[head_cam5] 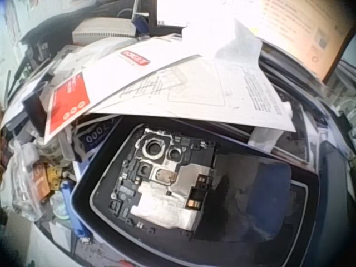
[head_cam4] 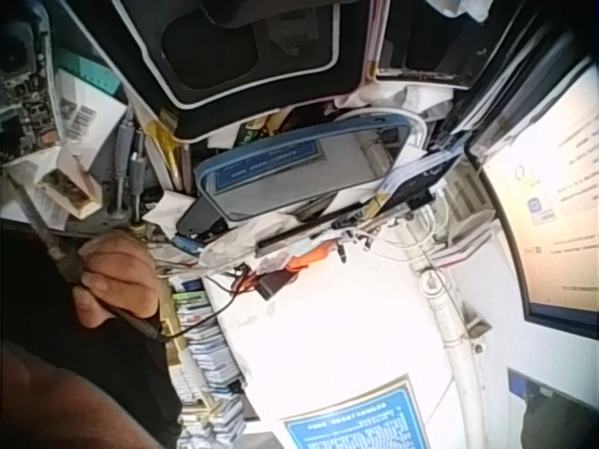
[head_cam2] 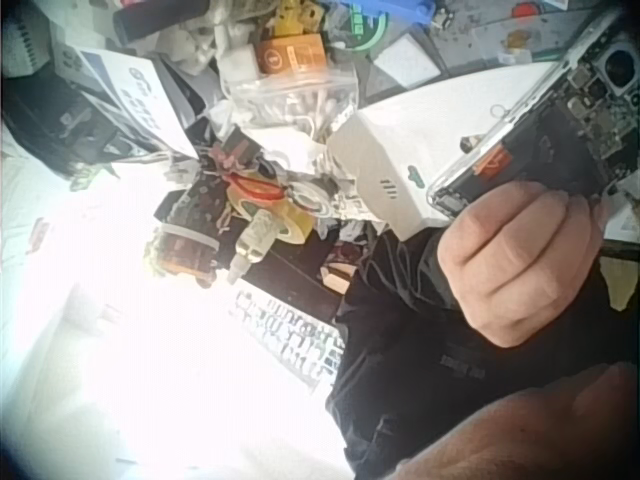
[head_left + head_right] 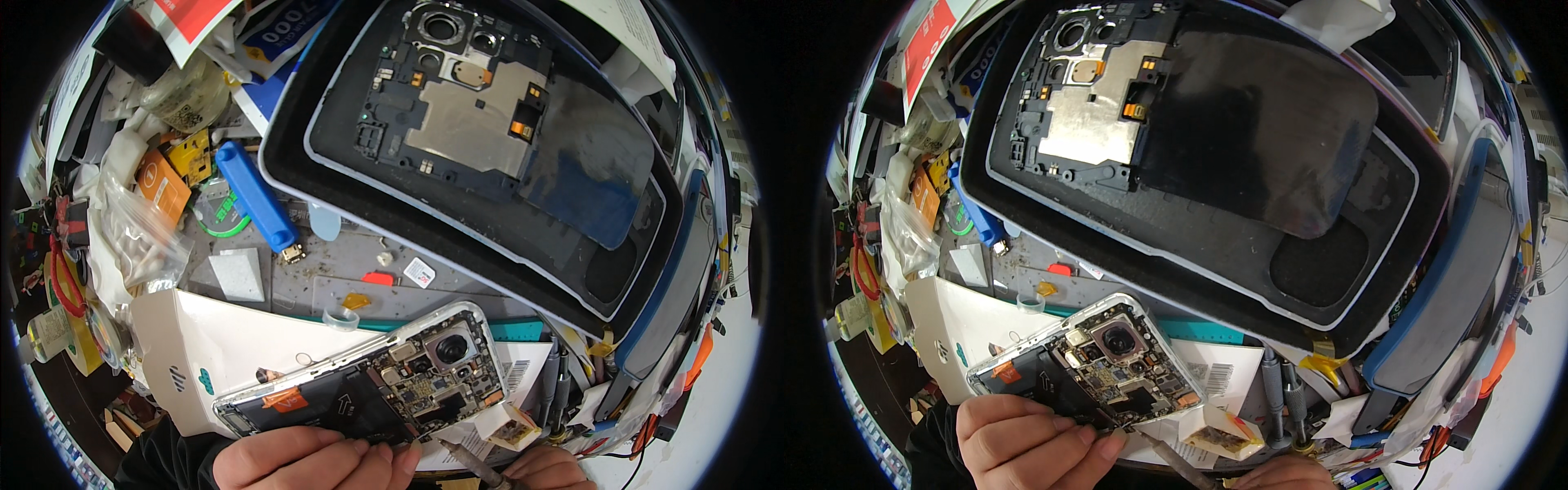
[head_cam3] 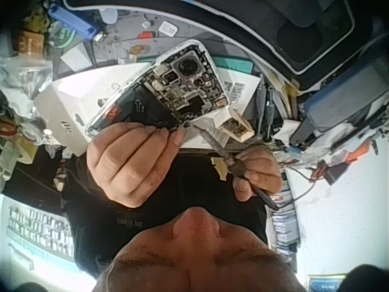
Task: The person uses a soldering iron to work on the motherboard of a disassembled smartphone. They repeatedly apply the soldering iron to small components on the circuit board while holding the device steady with the other hand.
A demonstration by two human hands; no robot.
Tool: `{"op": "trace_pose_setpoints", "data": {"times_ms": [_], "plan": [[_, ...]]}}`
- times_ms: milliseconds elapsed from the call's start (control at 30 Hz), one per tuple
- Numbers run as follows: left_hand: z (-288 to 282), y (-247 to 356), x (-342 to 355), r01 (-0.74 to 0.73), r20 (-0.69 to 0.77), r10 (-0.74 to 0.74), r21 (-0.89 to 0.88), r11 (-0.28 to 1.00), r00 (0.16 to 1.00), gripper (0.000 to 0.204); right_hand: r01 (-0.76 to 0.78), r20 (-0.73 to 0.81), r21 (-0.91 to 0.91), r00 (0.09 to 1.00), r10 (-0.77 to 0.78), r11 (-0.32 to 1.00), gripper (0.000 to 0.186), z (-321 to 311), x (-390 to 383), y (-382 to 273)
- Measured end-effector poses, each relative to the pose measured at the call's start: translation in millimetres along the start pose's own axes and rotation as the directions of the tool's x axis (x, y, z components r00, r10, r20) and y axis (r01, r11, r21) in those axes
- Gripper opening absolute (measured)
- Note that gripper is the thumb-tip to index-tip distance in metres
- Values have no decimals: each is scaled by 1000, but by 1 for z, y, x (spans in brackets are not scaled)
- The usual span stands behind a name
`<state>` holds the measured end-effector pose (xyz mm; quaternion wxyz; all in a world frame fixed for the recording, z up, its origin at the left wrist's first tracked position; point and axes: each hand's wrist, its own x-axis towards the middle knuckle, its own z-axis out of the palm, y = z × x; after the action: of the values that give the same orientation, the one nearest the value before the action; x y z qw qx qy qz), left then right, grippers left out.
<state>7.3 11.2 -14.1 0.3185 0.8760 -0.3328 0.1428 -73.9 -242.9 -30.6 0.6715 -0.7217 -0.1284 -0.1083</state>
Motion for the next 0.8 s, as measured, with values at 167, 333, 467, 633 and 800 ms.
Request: {"op": "trace_pose_setpoints", "data": {"times_ms": [167, 333, 467, 633, 800], "plan": [[0, 0, 0, 8, 7, -8, 0, 1000, 1000, 20, -13, 6, -12, 1000, 13, 1000, 28, -1, -1, -1], [0, 0, 0, 12, 0, -12, 1, 1000, 1000, 21, -8, 7, -12, 1000, 8, 1000, 28, -1, 0, -1], [-1, 1, 0, 15, 12, -15, 2, 1000, 1000, 21, 2, -10, -8, 1000, -3, 1000, 27, 1, 0, -1], [-3, 1, 0, 12, 31, -12, 0, 1000, 999, 21, 19, -14, -3, 1000, -19, 1000, 27, 1, 0, 1], [-3, 0, 0, 6, 39, -6, 1, 1000, 999, 21, 31, -12, 2, 999, -31, 1000, 27, 1, 0, 2]]}}
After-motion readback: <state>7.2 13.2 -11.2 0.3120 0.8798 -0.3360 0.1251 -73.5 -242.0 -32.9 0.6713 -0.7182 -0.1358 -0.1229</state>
